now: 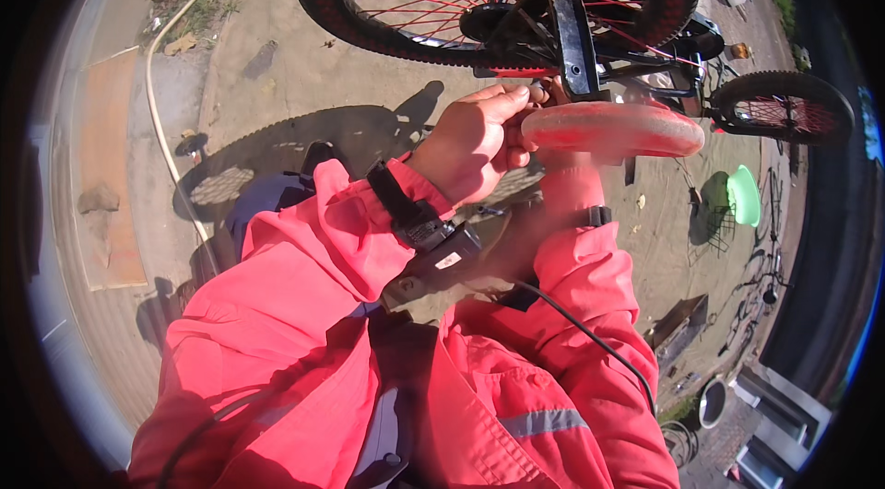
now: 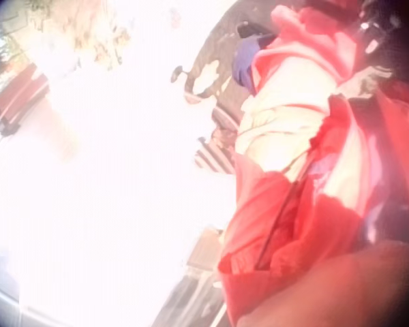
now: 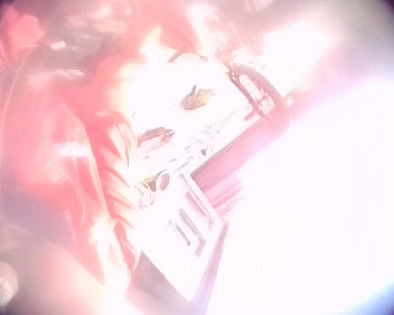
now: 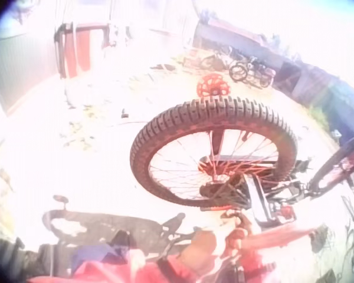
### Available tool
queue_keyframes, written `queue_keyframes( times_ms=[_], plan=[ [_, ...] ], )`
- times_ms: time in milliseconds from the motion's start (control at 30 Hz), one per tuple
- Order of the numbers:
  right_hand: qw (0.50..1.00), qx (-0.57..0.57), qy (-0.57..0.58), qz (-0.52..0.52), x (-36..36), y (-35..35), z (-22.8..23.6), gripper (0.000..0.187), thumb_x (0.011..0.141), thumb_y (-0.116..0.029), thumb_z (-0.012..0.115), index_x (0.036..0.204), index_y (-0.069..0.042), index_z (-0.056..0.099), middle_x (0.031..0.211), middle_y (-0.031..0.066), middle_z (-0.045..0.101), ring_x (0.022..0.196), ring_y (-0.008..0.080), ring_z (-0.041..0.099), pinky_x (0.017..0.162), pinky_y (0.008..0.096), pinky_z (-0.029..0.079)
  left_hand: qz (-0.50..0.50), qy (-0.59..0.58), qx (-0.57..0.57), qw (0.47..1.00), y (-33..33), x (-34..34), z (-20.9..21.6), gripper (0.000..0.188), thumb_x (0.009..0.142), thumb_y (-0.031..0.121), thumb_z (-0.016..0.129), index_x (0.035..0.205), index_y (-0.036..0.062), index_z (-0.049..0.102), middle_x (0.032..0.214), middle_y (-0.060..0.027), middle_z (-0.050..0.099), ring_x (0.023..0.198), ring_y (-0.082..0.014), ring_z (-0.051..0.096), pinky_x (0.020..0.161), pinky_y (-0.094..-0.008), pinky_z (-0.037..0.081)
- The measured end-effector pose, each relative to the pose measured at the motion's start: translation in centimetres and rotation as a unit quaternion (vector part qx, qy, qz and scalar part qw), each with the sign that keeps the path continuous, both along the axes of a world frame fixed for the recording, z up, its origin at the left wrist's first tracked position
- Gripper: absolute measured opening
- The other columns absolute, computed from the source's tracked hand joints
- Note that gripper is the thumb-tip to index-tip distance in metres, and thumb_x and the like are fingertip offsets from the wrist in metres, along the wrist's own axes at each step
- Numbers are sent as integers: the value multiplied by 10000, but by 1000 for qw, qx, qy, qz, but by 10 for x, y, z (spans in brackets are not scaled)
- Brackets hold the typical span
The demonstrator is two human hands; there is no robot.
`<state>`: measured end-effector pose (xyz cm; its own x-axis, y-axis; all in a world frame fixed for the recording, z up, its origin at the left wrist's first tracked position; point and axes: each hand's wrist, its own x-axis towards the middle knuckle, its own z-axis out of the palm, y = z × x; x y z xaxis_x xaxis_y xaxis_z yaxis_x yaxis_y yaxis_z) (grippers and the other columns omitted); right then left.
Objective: The person assembles a child's bicycle by attaching training wheels to the rear axle, installing the handlebar stem, and adjusting the front brake cable. The bicycle is positioned upright on a concrete surface during the process.
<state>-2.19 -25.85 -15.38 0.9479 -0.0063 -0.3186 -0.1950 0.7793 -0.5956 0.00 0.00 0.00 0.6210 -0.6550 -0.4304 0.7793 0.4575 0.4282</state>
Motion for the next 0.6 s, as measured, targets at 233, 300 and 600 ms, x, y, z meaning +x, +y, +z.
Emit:
queue_keyframes(
  times_ms=[233,300,600],
  plan=[
    [957,-222,145,-120,-32,30,53,184,1002,-274,634,1091,-113,649,864,11,652,729,161,621,553,247,409,121,-19,80,989,58,26,-18,182,1052,173,492,1129,42,592,982,-63,652,771,-155,564,657,-281,457],
    [962,-194,148,-118,-40,27,60,179,1007,-262,632,1085,-101,637,842,37,663,694,159,625,534,255,423,154,-38,64,985,76,33,-23,169,1022,144,531,1114,30,615,967,-94,684,751,-174,585,621,-302,463],
    [945,-265,142,-132,-77,5,71,259,1006,-314,643,1065,-61,651,888,32,657,707,157,643,551,262,413,181,-61,145,971,94,46,-39,240,1040,117,421,1158,17,604,1001,-82,672,769,-163,570,643,-282,455]
  ],
)
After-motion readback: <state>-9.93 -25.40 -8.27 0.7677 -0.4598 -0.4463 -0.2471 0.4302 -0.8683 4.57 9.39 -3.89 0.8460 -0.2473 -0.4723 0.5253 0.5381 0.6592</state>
